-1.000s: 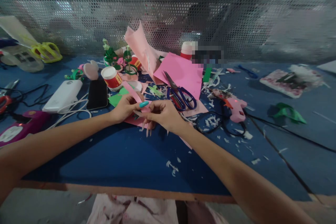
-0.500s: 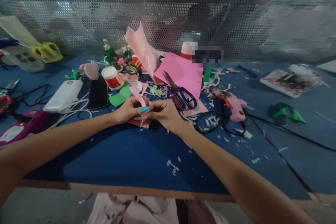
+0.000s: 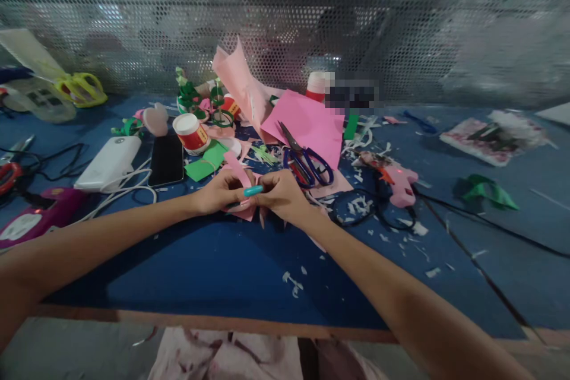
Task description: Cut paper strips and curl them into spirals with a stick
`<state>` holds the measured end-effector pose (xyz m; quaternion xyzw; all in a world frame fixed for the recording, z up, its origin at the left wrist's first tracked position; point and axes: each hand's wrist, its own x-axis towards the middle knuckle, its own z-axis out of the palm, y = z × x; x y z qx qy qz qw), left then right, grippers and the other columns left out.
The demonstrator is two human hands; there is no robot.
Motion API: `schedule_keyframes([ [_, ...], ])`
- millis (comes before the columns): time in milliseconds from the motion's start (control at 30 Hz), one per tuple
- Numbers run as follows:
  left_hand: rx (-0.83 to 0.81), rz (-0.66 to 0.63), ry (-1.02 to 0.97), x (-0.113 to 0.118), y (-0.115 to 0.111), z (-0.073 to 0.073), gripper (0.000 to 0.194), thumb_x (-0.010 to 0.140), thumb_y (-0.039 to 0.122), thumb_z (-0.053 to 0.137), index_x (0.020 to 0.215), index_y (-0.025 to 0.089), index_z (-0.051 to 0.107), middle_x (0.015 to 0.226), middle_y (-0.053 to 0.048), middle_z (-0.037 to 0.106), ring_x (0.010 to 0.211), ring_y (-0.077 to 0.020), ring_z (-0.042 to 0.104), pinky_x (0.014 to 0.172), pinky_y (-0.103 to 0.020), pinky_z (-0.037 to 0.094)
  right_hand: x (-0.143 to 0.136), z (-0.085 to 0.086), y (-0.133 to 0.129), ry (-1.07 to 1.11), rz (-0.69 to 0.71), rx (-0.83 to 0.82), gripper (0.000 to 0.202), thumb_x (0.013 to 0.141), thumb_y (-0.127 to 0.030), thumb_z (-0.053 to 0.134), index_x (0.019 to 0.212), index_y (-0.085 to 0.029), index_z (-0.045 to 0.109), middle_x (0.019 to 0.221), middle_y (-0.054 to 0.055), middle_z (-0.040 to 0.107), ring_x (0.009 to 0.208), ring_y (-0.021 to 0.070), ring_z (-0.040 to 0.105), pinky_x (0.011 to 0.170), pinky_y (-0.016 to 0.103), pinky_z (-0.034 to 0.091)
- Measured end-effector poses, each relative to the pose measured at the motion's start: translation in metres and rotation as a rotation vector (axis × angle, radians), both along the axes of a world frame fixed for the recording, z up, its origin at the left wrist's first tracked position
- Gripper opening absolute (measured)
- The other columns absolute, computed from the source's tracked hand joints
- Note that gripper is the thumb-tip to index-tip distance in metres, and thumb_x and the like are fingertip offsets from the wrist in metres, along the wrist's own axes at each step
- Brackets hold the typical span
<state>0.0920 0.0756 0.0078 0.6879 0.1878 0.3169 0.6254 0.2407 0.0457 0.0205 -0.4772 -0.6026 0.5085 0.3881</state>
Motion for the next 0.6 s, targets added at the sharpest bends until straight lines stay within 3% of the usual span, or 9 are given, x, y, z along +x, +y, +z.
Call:
schedule_keyframes([
  [167,-0.016,0.031,0.100,-0.001,-0.001,-0.002,0.046,0.062,0.055,0.063,0.063,0.011,0.050,0.053,0.004,0.045,0.047,-0.0046,0.041,0.042,-0.017,0.030,0.001,0.000,0.001,-0.013,-0.004,-0.015,0.036,0.043,-0.028,0.077,0.037,-0.017,0.044,0.029,-0.005,0.049,0.024,0.0088,0.045,0.023,0.017,0.027],
  [267,-0.020,0.055,0.065,0.000,-0.002,-0.002,0.045,0.066,0.054,0.060,0.056,0.012,0.047,0.045,0.006,0.039,0.038,-0.0013,0.032,0.036,-0.016,0.022,0.003,-0.005,0.003,0.030,0.025,-0.021,0.028,0.047,-0.029,0.077,0.045,-0.016,0.052,0.033,-0.004,0.052,0.026,0.0105,0.048,0.026,0.019,0.035],
  [400,-0.003,0.226,-0.059,0.002,-0.003,-0.001,0.041,0.064,0.050,0.063,0.057,0.012,0.048,0.049,0.005,0.046,0.041,-0.0021,0.041,0.038,-0.015,0.032,0.002,-0.010,0.003,0.083,0.043,0.087,0.023,0.050,-0.029,0.077,0.058,-0.014,0.062,0.047,-0.001,0.061,0.040,0.0109,0.057,0.040,0.021,0.049],
  [600,0.038,0.374,-0.090,0.002,-0.002,-0.002,0.038,0.066,0.046,0.063,0.056,0.012,0.051,0.045,0.003,0.051,0.040,-0.0050,0.048,0.038,-0.016,0.037,0.000,-0.008,-0.001,0.106,0.076,0.127,0.023,0.060,-0.031,0.073,0.072,-0.014,0.063,0.056,0.000,0.064,0.047,0.0098,0.060,0.044,0.019,0.050],
])
